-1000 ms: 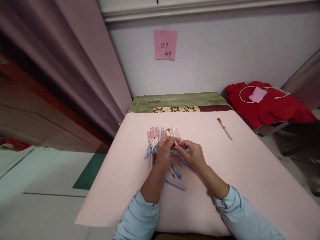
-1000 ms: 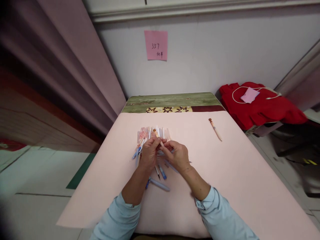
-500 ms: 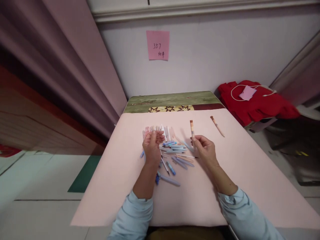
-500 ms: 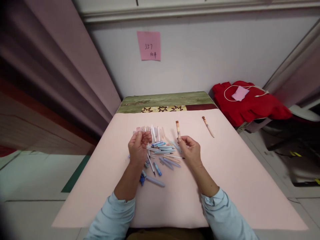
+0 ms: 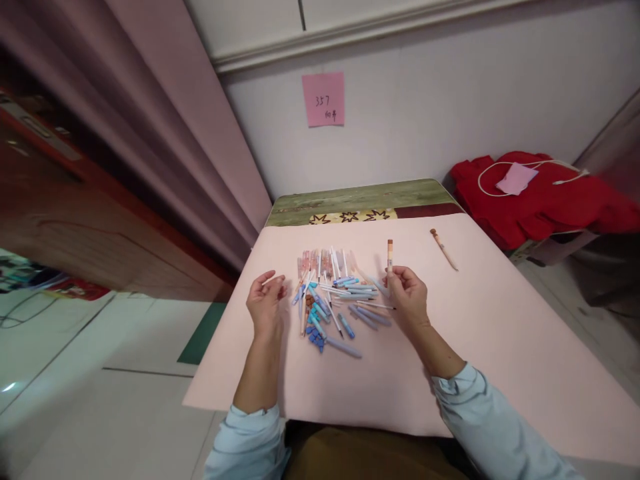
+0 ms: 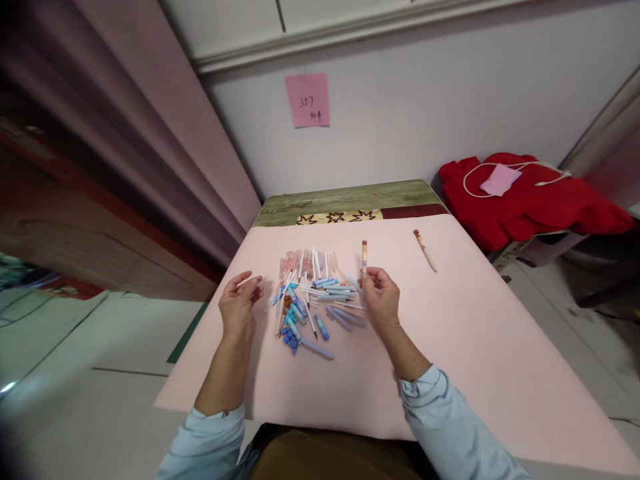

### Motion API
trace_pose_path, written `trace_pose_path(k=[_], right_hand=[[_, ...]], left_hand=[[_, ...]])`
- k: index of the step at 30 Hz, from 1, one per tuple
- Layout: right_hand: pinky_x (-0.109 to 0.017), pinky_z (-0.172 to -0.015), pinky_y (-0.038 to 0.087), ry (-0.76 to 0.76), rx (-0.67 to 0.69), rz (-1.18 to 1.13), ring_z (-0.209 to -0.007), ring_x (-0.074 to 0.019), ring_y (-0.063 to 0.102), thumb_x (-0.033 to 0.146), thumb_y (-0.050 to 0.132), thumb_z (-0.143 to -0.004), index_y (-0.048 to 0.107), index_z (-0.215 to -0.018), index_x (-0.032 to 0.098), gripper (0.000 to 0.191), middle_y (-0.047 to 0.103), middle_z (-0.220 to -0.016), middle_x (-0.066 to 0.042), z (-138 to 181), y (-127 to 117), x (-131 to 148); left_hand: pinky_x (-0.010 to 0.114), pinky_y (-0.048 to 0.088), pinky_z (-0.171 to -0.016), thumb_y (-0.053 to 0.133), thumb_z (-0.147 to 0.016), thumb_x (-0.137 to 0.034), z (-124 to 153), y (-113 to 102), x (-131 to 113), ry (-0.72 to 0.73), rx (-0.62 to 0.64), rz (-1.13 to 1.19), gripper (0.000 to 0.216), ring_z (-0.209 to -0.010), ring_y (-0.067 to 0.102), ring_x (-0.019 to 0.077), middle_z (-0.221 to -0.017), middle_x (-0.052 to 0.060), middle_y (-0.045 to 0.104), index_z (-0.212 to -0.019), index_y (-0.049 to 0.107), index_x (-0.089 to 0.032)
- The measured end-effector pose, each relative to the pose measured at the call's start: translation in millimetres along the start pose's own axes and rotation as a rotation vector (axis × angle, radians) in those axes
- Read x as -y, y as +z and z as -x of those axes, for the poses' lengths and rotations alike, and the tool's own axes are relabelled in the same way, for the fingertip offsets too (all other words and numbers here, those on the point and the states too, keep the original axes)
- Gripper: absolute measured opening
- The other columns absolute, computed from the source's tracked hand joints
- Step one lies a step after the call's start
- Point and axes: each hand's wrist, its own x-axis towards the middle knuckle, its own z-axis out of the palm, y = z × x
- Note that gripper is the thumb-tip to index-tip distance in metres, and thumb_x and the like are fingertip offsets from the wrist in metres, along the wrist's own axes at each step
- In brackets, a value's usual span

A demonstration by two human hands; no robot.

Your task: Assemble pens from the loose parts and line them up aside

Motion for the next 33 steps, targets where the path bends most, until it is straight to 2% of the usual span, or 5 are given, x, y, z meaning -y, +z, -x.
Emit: trace_pose_path(k=[5,10,16,26,33], right_hand=[[-0.027,-0.068,0.051,0.005,0.083,0.004,-0.069,-0.0159,0.063,0.047,0.061,-0.084,0.065,-0.095,0.016,0.033,0.068,-0.076,-0.004,8.0,5.0,-2.4],[-0.028,-0.068,0.052,-0.011,0.13,0.038,-0.068,-0.0154,0.063,0.046,0.063,-0.084,0.067,-0.094,0.017,0.031,0.069,-0.076,-0.004,10.8,6.5,-4.5],[-0.022,-0.058,0.05,-0.066,0.216,0.129,-0.067,-0.0151,0.064,0.043,0.061,-0.084,0.068,-0.092,0.018,0.026,0.071,-0.077,-0.004,15.9,7.7,8.7],[-0.018,-0.046,0.043,-0.186,0.285,0.229,-0.064,-0.0137,0.064,0.038,0.058,-0.086,0.069,-0.092,0.02,0.022,0.071,-0.073,-0.002,22.1,7.2,23.1],[-0.018,-0.047,0.045,-0.184,0.297,0.225,-0.063,-0.0132,0.064,0.039,0.057,-0.087,0.069,-0.092,0.019,0.024,0.071,-0.073,-0.002,21.2,7.1,27.3]], left_hand=[[0.023,0.042,-0.057,0.076,-0.06,-0.032,-0.6,-16.3,13.0,0.011,0.135,-0.374,0.029,-0.059,0.054,0.0108,-0.067,0.0,0.063,-0.082,0.07,-0.014],[0.025,0.041,-0.057,0.068,-0.068,-0.036,6.4,-19.2,12.1,0.132,0.187,-0.729,0.018,-0.061,0.055,0.0143,-0.065,0.0,0.063,-0.073,0.068,-0.019],[0.028,0.041,-0.068,0.06,-0.076,-0.032,28.4,-13.1,7.9,0.266,0.241,-1.115,0.012,-0.073,0.058,0.0171,-0.081,0.002,0.065,-0.077,0.067,-0.022],[0.032,0.039,-0.07,0.05,-0.088,-0.042,48.9,20.3,5.2,0.29,0.332,-1.436,0.025,-0.087,0.06,0.0225,-0.091,0.006,0.065,-0.078,0.065,-0.023],[0.03,0.04,-0.076,0.051,-0.088,-0.035,58.9,33.9,11.1,0.328,0.452,-1.34,0.02,-0.09,0.06,0.0202,-0.089,0.004,0.066,-0.081,0.066,-0.023]])
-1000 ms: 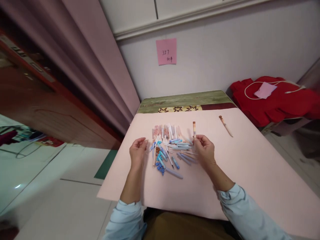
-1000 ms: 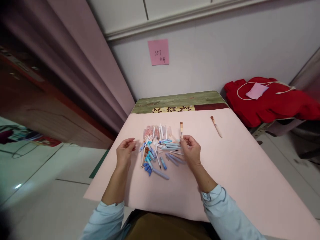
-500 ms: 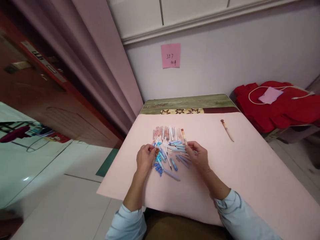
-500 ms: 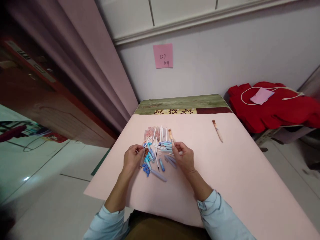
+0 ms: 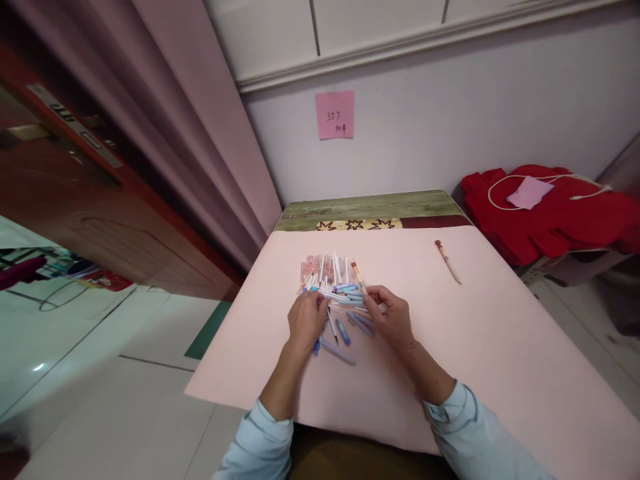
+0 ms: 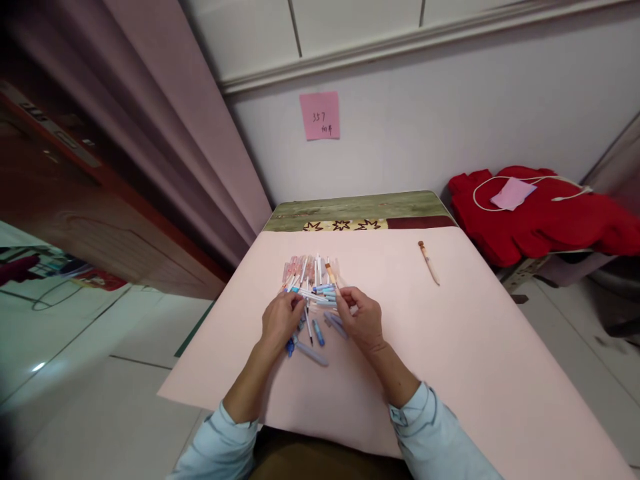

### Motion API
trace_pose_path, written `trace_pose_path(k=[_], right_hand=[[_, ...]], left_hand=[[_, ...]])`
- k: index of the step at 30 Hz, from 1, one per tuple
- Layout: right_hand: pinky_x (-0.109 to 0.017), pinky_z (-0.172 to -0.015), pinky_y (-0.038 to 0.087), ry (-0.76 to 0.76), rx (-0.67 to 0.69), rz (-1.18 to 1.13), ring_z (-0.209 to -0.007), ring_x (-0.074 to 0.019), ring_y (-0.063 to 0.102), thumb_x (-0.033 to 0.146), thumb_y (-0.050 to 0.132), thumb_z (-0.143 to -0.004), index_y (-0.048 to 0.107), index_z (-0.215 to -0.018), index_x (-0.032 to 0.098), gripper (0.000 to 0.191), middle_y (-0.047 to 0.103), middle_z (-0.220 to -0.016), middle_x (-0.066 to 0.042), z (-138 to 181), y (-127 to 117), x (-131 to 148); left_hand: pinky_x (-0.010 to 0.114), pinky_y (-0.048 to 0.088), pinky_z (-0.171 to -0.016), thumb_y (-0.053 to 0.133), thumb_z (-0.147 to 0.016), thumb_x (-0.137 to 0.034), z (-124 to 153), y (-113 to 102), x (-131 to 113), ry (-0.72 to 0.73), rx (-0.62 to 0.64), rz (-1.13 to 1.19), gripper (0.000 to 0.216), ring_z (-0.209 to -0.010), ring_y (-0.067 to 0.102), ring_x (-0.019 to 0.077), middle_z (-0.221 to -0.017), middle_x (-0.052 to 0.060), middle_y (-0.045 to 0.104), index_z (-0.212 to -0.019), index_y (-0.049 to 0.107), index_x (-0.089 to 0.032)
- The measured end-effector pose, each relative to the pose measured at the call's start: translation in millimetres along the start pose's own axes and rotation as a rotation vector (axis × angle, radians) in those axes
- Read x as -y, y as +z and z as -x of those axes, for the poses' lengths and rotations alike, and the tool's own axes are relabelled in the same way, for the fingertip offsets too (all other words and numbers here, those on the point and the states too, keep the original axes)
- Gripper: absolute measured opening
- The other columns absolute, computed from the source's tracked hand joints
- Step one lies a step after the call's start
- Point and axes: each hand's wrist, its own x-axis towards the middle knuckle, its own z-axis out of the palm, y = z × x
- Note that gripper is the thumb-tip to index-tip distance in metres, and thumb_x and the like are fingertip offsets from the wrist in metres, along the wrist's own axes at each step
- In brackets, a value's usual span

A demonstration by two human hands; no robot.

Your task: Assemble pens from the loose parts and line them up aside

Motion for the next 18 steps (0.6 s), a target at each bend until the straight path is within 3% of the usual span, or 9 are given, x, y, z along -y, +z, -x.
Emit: trace_pose_path(k=[4,8,12,18], right_hand=[[-0.018,-0.048,0.045,-0.012,-0.002,0.022,-0.064,-0.0136,0.064,0.04,0.058,-0.087,0.07,-0.092,0.02,0.023,0.071,-0.074,-0.002,1.2,0.1,0.3],[-0.019,-0.047,0.045,0.011,0.0,0.035,-0.064,-0.0147,0.064,0.041,0.057,-0.086,0.07,-0.092,0.02,0.025,0.072,-0.076,-0.003,1.0,-0.1,-1.7],[-0.019,-0.048,0.045,0.003,-0.003,0.051,-0.063,-0.0141,0.064,0.04,0.058,-0.086,0.07,-0.091,0.02,0.023,0.071,-0.075,-0.002,1.3,0.3,-3.2],[-0.021,-0.054,0.046,-0.003,-0.02,0.082,-0.063,-0.0138,0.062,0.038,0.059,-0.086,0.071,-0.091,0.02,0.022,0.069,-0.071,-0.001,3.1,0.5,-7.2]], left_hand=[[0.029,0.04,-0.075,0.051,-0.087,-0.027,-3.7,-3.7,12.4,0.065,-0.049,0.087,0.016,-0.089,0.059,0.0195,-0.089,0.003,0.065,-0.082,0.067,-0.023],[0.03,0.039,-0.073,0.053,-0.084,-0.022,-10.2,-21.7,36.7,0.068,-0.105,0.051,0.013,-0.089,0.058,0.0204,-0.087,0.003,0.063,-0.08,0.065,-0.023],[0.029,0.039,-0.075,0.052,-0.081,-0.015,-11.4,-31.7,47.0,0.214,-0.008,0.012,0.016,-0.093,0.057,0.0199,-0.089,0.003,0.063,-0.082,0.065,-0.025],[0.031,0.04,-0.08,0.053,-0.078,-0.011,-12.4,-21.8,41.5,0.315,0.097,-0.074,0.022,-0.097,0.056,0.0218,-0.092,0.004,0.063,-0.085,0.068,-0.025]])
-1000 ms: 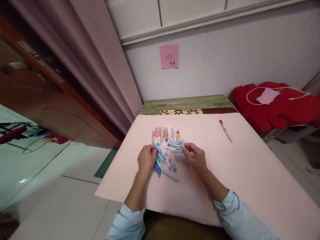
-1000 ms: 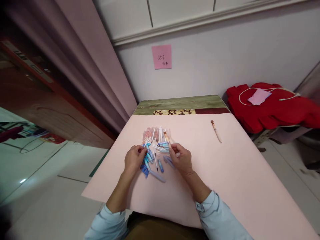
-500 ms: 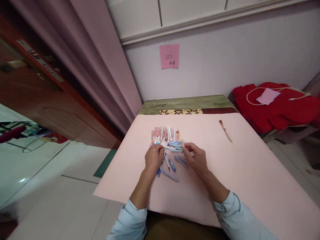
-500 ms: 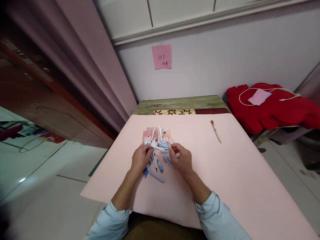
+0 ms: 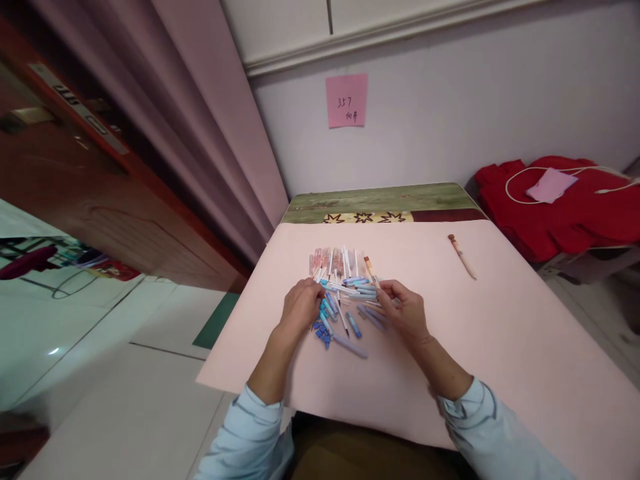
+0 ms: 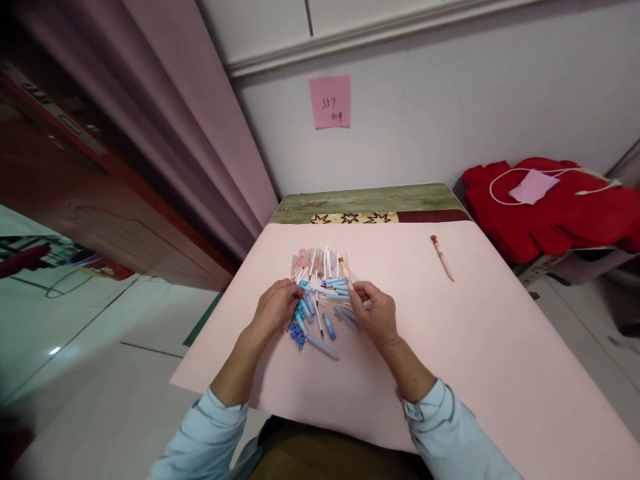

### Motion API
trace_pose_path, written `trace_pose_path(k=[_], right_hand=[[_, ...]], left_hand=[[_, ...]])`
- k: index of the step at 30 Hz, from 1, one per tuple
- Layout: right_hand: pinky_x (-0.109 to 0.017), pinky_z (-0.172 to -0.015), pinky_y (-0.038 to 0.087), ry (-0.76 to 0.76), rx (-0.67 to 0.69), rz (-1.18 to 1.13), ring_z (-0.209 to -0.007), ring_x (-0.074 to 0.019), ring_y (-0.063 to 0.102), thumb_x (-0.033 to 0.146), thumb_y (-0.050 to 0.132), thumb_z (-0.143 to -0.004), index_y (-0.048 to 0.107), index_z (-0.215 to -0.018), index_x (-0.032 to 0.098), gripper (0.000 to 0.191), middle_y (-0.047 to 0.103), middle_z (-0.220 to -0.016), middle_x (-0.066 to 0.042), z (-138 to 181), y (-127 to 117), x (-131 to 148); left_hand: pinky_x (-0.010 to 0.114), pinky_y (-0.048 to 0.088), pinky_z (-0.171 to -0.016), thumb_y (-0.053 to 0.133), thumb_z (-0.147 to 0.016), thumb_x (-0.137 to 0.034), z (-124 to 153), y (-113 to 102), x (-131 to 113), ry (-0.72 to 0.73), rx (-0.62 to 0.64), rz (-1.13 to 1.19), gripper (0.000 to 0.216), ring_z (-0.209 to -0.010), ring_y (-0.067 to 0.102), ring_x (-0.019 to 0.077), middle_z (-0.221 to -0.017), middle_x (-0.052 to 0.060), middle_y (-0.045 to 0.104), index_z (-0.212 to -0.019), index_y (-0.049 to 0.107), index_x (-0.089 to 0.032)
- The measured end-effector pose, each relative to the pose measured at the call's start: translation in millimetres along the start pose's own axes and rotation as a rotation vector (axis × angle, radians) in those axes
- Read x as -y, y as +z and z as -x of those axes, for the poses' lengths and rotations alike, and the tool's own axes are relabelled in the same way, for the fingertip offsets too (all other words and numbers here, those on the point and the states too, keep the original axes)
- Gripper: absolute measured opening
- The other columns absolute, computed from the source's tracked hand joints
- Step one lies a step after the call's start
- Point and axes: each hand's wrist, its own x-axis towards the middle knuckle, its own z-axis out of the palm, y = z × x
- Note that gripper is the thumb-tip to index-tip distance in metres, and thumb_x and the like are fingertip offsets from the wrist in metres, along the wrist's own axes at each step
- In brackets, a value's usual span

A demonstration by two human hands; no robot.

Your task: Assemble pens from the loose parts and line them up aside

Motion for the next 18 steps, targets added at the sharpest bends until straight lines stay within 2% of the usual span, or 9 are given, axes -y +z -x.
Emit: trace_pose_path(k=[4,10,18], right_hand=[[-0.021,-0.056,0.047,0.016,0.009,-0.007,-0.063,-0.0141,0.062,0.038,0.059,-0.086,0.071,-0.092,0.02,0.023,0.069,-0.071,-0.001,0.2,0.3,-2.3],[-0.022,-0.056,0.047,0.026,0.012,-0.009,-0.061,-0.014,0.061,0.039,0.059,-0.086,0.071,-0.091,0.02,0.023,0.068,-0.07,-0.001,0.1,-0.2,-0.3],[-0.021,-0.052,0.047,0.029,0.012,-0.024,-0.063,-0.0147,0.062,0.039,0.059,-0.086,0.07,-0.094,0.02,0.024,0.07,-0.074,-0.002,0.8,-0.7,-1.4]], left_hand=[[0.031,0.039,-0.077,0.053,-0.074,-0.007,-5.4,1.2,-0.1,0.046,0.04,0.001,0.026,-0.094,0.055,0.0216,-0.089,0.004,0.063,-0.085,0.069,-0.025],[0.03,0.041,-0.078,0.057,-0.076,-0.013,-14.3,-2.7,1.6,0.07,0.114,0.102,0.019,-0.092,0.057,0.0216,-0.083,0.004,0.062,-0.081,0.07,-0.027],[0.028,0.044,-0.081,0.06,-0.078,-0.02,-17.3,-4.0,7.1,0.129,0.108,0.194,0.01,-0.091,0.057,0.0201,-0.084,0.004,0.061,-0.078,0.068,-0.026]])
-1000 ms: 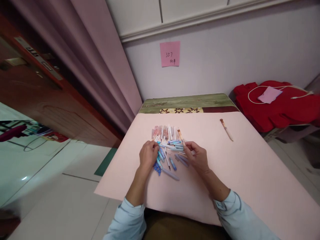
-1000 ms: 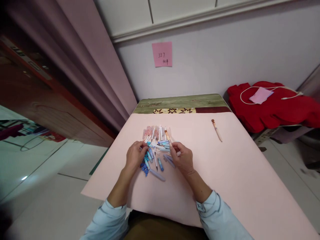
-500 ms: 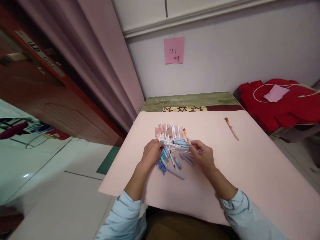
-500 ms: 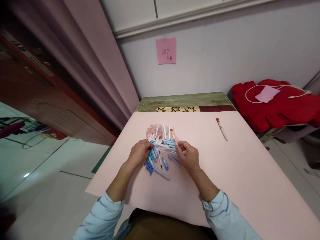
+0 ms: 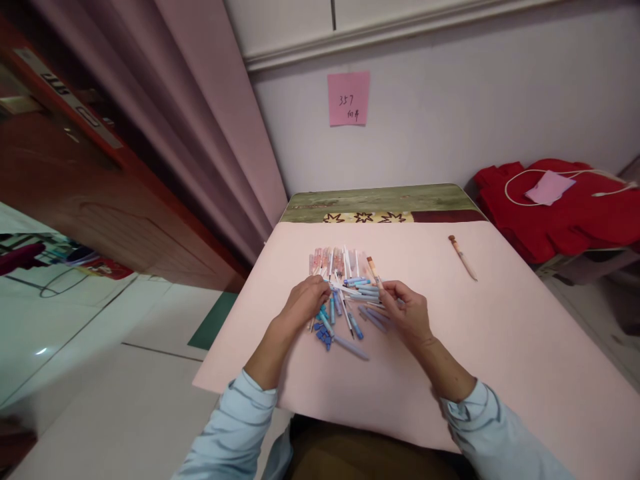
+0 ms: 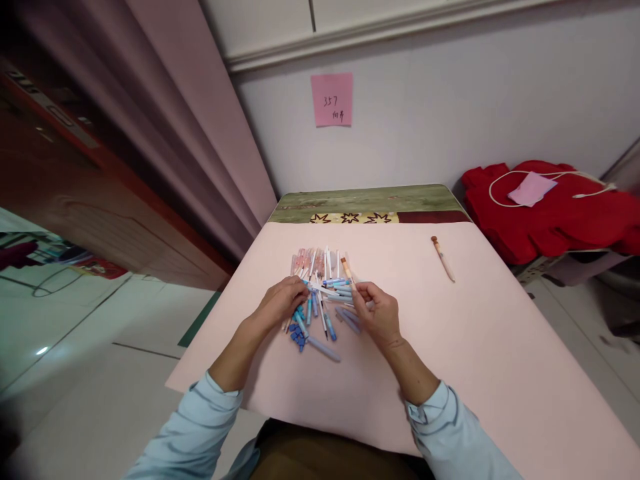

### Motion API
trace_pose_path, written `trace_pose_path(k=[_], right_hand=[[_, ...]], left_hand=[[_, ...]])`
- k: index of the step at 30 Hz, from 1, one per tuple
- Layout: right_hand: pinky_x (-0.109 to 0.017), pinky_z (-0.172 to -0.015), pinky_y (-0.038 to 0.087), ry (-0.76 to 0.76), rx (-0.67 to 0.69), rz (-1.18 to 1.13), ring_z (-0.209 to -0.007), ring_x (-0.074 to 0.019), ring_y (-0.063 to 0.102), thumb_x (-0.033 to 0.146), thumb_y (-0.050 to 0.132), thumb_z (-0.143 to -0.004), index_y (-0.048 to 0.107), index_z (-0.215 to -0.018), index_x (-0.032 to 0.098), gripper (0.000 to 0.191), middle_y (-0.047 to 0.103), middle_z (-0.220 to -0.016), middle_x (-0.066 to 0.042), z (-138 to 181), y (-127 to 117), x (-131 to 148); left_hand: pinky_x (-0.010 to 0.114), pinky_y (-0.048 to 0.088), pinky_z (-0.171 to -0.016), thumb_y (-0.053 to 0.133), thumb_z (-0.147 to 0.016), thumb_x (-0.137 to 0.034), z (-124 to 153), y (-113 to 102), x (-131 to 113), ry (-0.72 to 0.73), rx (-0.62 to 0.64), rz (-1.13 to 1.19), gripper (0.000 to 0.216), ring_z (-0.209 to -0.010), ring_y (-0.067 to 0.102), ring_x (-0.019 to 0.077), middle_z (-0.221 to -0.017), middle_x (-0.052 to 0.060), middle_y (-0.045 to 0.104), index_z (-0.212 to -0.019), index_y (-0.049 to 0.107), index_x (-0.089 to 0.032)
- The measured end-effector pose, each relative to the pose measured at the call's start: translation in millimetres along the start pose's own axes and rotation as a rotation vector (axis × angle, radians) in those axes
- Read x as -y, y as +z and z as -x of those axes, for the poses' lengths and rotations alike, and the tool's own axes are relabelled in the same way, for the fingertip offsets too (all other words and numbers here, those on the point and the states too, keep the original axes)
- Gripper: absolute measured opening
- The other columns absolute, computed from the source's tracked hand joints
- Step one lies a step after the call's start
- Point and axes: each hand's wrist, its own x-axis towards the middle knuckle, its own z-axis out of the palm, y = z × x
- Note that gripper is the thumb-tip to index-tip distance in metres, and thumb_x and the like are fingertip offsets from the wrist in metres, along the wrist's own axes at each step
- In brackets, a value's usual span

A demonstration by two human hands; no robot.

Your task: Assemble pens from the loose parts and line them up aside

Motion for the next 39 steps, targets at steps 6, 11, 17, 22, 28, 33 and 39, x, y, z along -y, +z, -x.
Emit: trace_pose_path(k=[6,11,17,22,28,33,39], right_hand=[[-0.022,-0.055,0.047,-0.003,0.01,0.012,-0.063,-0.0144,0.062,0.039,0.058,-0.086,0.07,-0.093,0.02,0.023,0.07,-0.074,-0.002,0.2,0.5,1.3],[-0.021,-0.052,0.046,-0.005,0.005,0.023,-0.062,-0.0141,0.061,0.04,0.058,-0.086,0.07,-0.092,0.02,0.024,0.068,-0.071,-0.001,0.1,1.4,1.7],[-0.022,-0.054,0.046,-0.008,0.014,0.039,-0.062,-0.0144,0.06,0.04,0.057,-0.087,0.07,-0.093,0.02,0.025,0.068,-0.071,-0.001,0.3,0.7,1.3],[-0.024,-0.061,0.048,-0.033,-0.023,0.054,-0.065,-0.0152,0.061,0.039,0.058,-0.088,0.071,-0.094,0.021,0.023,0.068,-0.073,-0.001,0.1,3.0,4.7],[-0.032,-0.079,0.051,-0.114,-0.118,0.098,-0.087,-0.0207,0.065,0.036,0.056,-0.09,0.072,-0.099,0.024,0.022,0.07,-0.094,-0.006,-6.0,0.3,5.6],[-0.033,-0.083,0.051,-0.105,-0.165,0.121,-0.091,-0.0207,0.064,0.032,0.056,-0.091,0.072,-0.1,0.024,0.021,0.07,-0.097,-0.006,-12.6,-5.7,-3.4],[-0.034,-0.082,0.05,-0.129,-0.14,0.165,-0.091,-0.0205,0.064,0.032,0.058,-0.09,0.072,-0.1,0.025,0.019,0.07,-0.097,-0.005,-12.1,-4.1,-1.3]], left_hand=[[0.028,0.043,-0.079,0.055,-0.077,-0.012,1.6,0.1,5.6,0.04,0.022,-0.033,0.022,-0.095,0.059,0.0204,-0.09,0.004,0.065,-0.085,0.07,-0.026],[0.029,0.043,-0.08,0.053,-0.074,-0.008,-1.9,2.2,4.9,0.02,0.048,-0.035,0.026,-0.096,0.059,0.0214,-0.087,0.005,0.065,-0.082,0.07,-0.026],[0.027,0.044,-0.076,0.059,-0.074,-0.011,0.0,1.8,6.7,0.096,-0.011,-0.006,0.016,-0.088,0.059,0.0186,-0.084,0.002,0.062,-0.078,0.066,-0.025],[0.028,0.045,-0.078,0.051,-0.085,-0.021,-9.4,-4.2,0.6,0.041,-0.171,0.233,0.014,-0.086,0.059,0.017,-0.09,0.003,0.064,-0.091,0.063,-0.023],[0.029,0.049,-0.072,0.066,-0.077,-0.036,-57.0,14.1,-27.3,-0.073,-0.347,1.066,0.026,-0.074,0.063,0.0142,-0.09,0.006,0.069,-0.094,0.063,-0.017],[0.027,0.05,-0.069,0.073,-0.073,-0.038,-71.3,32.6,-37.7,-0.146,-0.331,1.378,0.035,-0.066,0.061,0.0114,-0.08,0.006,0.069,-0.099,0.069,-0.014],[0.028,0.051,-0.072,0.069,-0.079,-0.036,-60.3,36.8,-34.2,-0.126,-0.332,1.399,0.035,-0.071,0.062,0.0117,-0.083,0.004,0.068,-0.108,0.071,-0.016]])
